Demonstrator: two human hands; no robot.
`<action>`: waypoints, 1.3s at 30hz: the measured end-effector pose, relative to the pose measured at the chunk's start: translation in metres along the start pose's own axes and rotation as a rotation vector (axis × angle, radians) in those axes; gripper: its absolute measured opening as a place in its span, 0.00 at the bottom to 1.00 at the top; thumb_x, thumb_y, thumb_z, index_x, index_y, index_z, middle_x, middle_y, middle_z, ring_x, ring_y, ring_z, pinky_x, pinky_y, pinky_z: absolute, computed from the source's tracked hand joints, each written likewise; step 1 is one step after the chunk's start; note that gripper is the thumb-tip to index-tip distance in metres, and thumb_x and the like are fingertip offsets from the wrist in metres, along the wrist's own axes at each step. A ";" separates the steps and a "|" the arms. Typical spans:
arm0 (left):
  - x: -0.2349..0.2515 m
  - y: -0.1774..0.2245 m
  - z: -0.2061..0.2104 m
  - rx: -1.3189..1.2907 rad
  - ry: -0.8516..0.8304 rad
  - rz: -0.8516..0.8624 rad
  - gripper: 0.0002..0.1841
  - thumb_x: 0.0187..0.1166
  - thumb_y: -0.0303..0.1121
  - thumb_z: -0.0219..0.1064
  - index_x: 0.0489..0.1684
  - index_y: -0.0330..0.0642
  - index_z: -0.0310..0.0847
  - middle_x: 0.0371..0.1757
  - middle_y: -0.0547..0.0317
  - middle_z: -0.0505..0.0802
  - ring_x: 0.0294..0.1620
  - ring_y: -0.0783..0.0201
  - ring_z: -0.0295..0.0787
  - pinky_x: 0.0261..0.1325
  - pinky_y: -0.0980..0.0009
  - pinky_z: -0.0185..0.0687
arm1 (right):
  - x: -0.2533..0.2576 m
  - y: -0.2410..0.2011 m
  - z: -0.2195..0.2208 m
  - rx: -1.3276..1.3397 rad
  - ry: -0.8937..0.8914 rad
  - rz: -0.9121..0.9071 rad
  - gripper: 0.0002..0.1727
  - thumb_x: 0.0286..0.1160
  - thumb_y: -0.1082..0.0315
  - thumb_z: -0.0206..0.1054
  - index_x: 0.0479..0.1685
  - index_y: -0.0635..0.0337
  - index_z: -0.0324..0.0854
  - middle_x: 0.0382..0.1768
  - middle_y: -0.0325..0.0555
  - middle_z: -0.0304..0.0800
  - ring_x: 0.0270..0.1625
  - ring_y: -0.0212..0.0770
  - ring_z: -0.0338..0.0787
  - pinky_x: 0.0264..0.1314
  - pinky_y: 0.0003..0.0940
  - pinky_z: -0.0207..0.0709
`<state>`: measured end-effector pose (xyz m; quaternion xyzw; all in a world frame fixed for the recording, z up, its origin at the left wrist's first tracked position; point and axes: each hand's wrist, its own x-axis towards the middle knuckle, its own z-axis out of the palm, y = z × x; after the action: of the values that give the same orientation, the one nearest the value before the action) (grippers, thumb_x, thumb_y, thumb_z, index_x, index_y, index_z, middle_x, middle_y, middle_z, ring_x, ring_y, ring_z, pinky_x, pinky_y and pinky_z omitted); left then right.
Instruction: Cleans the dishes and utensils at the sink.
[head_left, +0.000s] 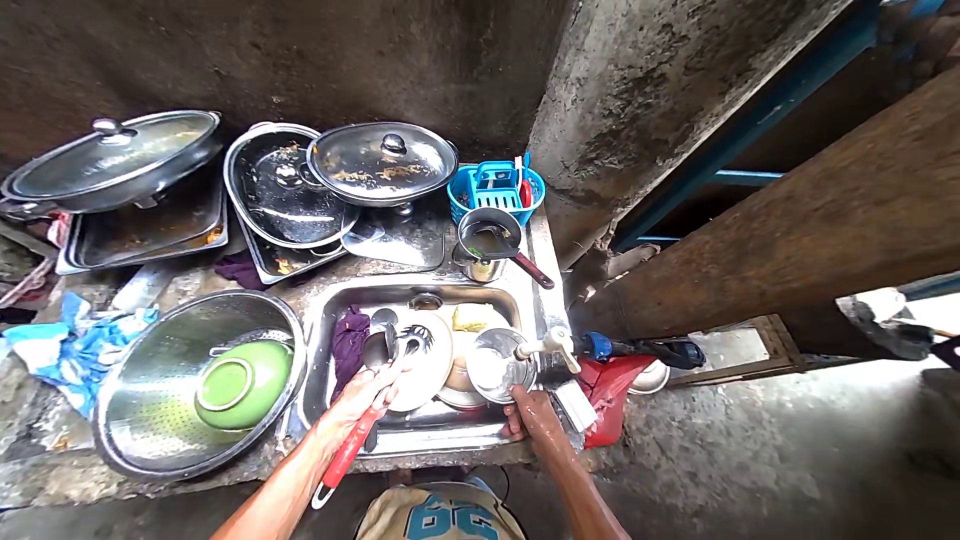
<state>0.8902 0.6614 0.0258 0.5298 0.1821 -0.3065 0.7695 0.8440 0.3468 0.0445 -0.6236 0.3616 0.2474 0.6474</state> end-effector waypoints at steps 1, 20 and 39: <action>-0.001 -0.001 0.001 0.002 0.003 -0.005 0.15 0.91 0.37 0.56 0.62 0.38 0.84 0.17 0.65 0.80 0.10 0.78 0.68 0.11 0.83 0.64 | -0.001 0.000 0.000 0.001 0.002 -0.005 0.25 0.94 0.59 0.51 0.24 0.63 0.75 0.09 0.43 0.79 0.10 0.37 0.81 0.14 0.30 0.79; 0.011 -0.024 0.030 -0.046 0.147 -0.026 0.13 0.88 0.32 0.62 0.64 0.35 0.79 0.30 0.56 0.89 0.21 0.66 0.86 0.19 0.75 0.81 | -0.005 -0.001 0.050 0.084 -0.030 -0.117 0.22 0.95 0.61 0.49 0.31 0.65 0.74 0.12 0.45 0.82 0.14 0.38 0.85 0.19 0.30 0.81; 0.035 0.027 0.106 -0.507 0.147 0.221 0.14 0.95 0.36 0.43 0.58 0.46 0.76 0.40 0.57 0.90 0.42 0.63 0.88 0.45 0.62 0.87 | 0.022 -0.067 0.179 0.441 0.160 -0.812 0.27 0.72 0.75 0.64 0.70 0.80 0.69 0.60 0.63 0.84 0.65 0.40 0.84 0.71 0.33 0.78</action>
<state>0.9298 0.5598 0.0634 0.3582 0.2495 -0.1262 0.8908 0.9377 0.5136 0.0618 -0.5792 0.1812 -0.1576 0.7790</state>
